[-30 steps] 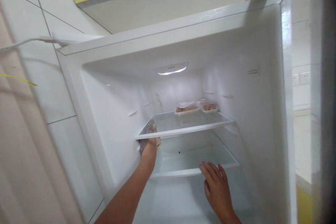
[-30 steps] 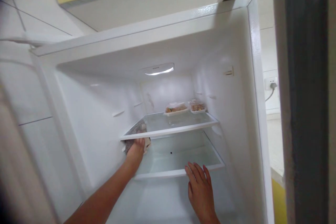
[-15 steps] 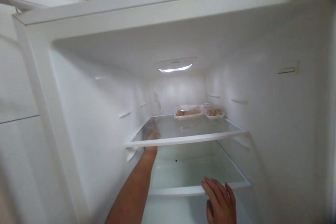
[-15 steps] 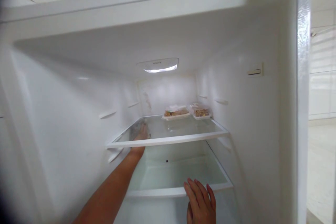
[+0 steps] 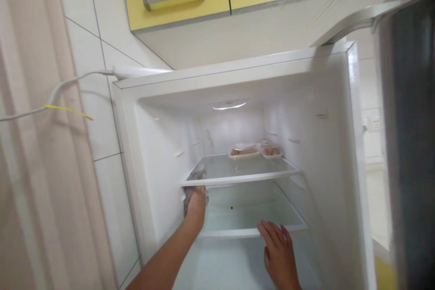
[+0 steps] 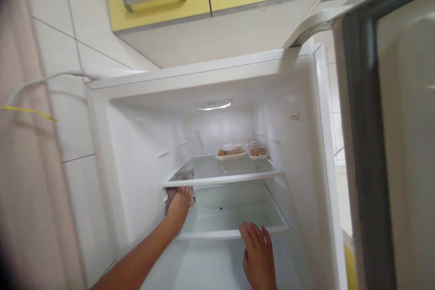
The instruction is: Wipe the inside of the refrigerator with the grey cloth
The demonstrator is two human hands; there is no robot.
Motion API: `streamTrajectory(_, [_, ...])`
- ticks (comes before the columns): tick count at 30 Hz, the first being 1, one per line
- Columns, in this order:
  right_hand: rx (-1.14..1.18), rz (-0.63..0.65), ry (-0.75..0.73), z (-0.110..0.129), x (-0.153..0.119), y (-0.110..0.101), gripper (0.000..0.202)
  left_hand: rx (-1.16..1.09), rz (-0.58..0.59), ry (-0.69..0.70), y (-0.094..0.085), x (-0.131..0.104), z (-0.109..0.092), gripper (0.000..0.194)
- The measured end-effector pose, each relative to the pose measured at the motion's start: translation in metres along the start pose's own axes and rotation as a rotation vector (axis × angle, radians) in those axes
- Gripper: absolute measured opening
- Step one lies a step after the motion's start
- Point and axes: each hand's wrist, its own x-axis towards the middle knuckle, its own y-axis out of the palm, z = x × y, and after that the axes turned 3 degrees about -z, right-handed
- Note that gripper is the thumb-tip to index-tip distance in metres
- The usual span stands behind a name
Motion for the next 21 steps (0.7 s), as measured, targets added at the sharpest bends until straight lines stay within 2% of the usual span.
streamTrajectory(5, [0.013, 0.030, 0.007, 0.004, 0.006, -0.011, 0.074, 0.145, 0.122, 0.047, -0.042, -0.048, -0.001, 0.060])
streamTrajectory(8, [0.018, 0.046, 0.010, 0.005, 0.008, -0.015, 0.073, 0.150, 0.101, 0.092, -0.063, -0.084, 0.009, 0.060])
streamTrajectory(10, [0.022, 0.049, 0.012, 0.006, 0.009, -0.016, 0.072, 0.137, 0.045, 0.149, -0.075, -0.109, 0.019, 0.058])
streamTrajectory(13, [0.025, 0.047, 0.013, 0.007, 0.009, -0.017, 0.070, 0.144, 0.020, 0.241, -0.087, -0.133, 0.031, 0.056])
streamTrajectory(16, [0.021, 0.052, 0.013, 0.008, 0.009, -0.017, 0.069, 0.223, 0.059, 0.258, -0.086, -0.132, 0.033, 0.059])
streamTrajectory(21, [0.034, 0.069, 0.026, 0.008, 0.010, -0.018, 0.071, 0.303, 0.136, 0.214, -0.058, -0.084, 0.021, 0.062])
